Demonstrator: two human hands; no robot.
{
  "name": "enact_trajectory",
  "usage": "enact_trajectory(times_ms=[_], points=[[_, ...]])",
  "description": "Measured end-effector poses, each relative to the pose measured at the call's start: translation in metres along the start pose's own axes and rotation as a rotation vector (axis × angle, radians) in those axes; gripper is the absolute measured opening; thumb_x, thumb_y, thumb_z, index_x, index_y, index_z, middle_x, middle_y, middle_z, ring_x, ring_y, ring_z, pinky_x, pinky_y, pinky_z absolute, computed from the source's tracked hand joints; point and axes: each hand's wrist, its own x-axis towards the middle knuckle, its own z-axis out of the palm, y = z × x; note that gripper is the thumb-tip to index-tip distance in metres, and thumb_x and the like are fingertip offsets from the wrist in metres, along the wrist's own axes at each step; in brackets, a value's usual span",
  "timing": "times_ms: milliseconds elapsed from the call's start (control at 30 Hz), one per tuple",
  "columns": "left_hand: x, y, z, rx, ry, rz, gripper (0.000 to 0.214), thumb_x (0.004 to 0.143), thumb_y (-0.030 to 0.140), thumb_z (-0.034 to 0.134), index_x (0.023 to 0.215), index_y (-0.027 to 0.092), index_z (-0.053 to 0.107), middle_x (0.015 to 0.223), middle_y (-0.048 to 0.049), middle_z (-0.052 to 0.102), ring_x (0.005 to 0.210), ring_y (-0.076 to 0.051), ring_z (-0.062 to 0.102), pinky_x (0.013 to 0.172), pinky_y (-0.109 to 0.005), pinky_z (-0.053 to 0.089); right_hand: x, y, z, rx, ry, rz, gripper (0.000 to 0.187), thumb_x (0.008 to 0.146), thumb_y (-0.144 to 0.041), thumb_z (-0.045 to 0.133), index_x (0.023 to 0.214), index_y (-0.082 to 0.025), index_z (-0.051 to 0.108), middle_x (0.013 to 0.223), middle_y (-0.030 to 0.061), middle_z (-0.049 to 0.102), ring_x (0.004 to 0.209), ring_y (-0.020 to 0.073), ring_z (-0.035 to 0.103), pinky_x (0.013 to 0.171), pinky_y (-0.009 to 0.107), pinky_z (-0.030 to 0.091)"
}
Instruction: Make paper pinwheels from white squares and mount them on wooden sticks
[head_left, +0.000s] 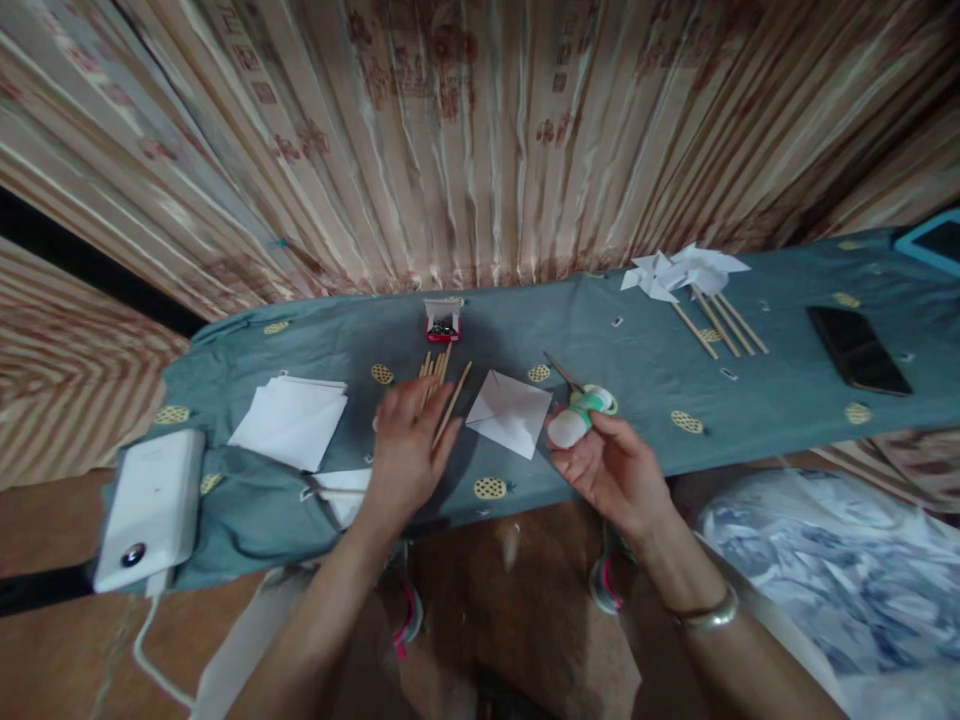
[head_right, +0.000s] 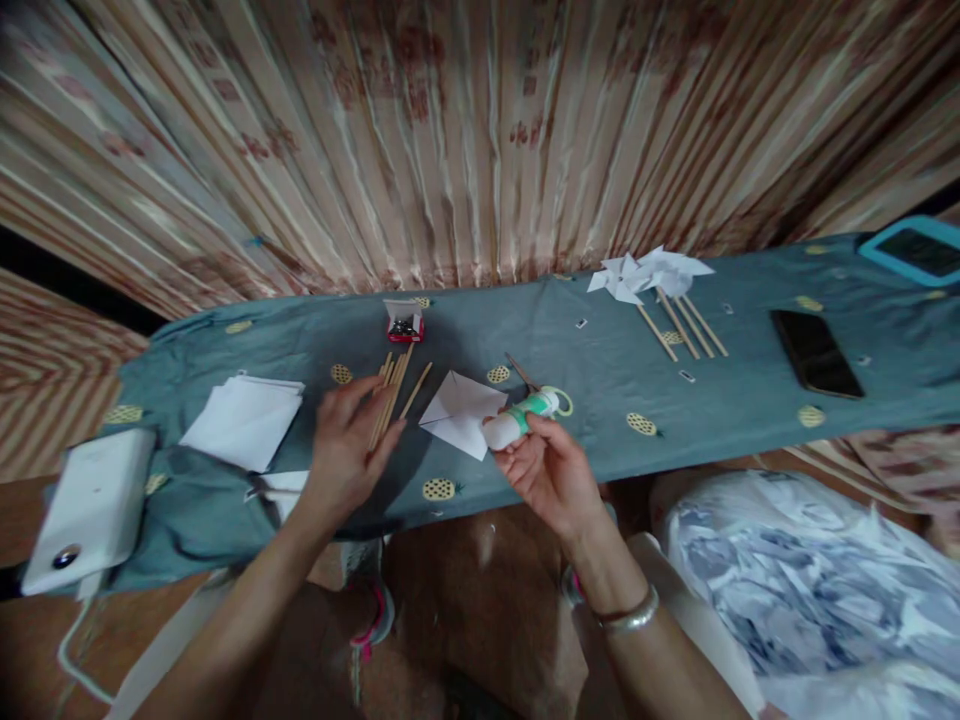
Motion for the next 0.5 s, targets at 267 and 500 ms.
enact_trajectory(times_ms=[267,500], points=[[-0.010,0.049,0.049,-0.090,-0.279,0.154,0.044,0.090,0.030,0.056,0.131,0.015,0.051,0.145,-0.0175,0.046,0.139,-0.031,0.037,0.109,-0.050,0.038,-0.007,-0.005,-0.002,-0.062,-0.110,0.003,0.025,0.071,-0.033,0.066,0.094,-0.026,0.069,0.095,0.0001,0.077,0.086,0.0152,0.070,0.070,0.025,0.056],[-0.009,0.046,0.054,-0.031,-0.330,0.120,0.046,0.090,0.036,0.058,0.131,0.017,0.053,0.145,-0.0170,0.048,0.139,-0.032,0.038,0.111,-0.051,0.034,-0.014,-0.010,0.012,-0.137,-0.117,-0.058,0.027,0.069,-0.036,0.076,0.092,-0.025,0.069,0.092,-0.0016,0.077,0.080,0.0126,0.071,0.073,0.020,0.058]])
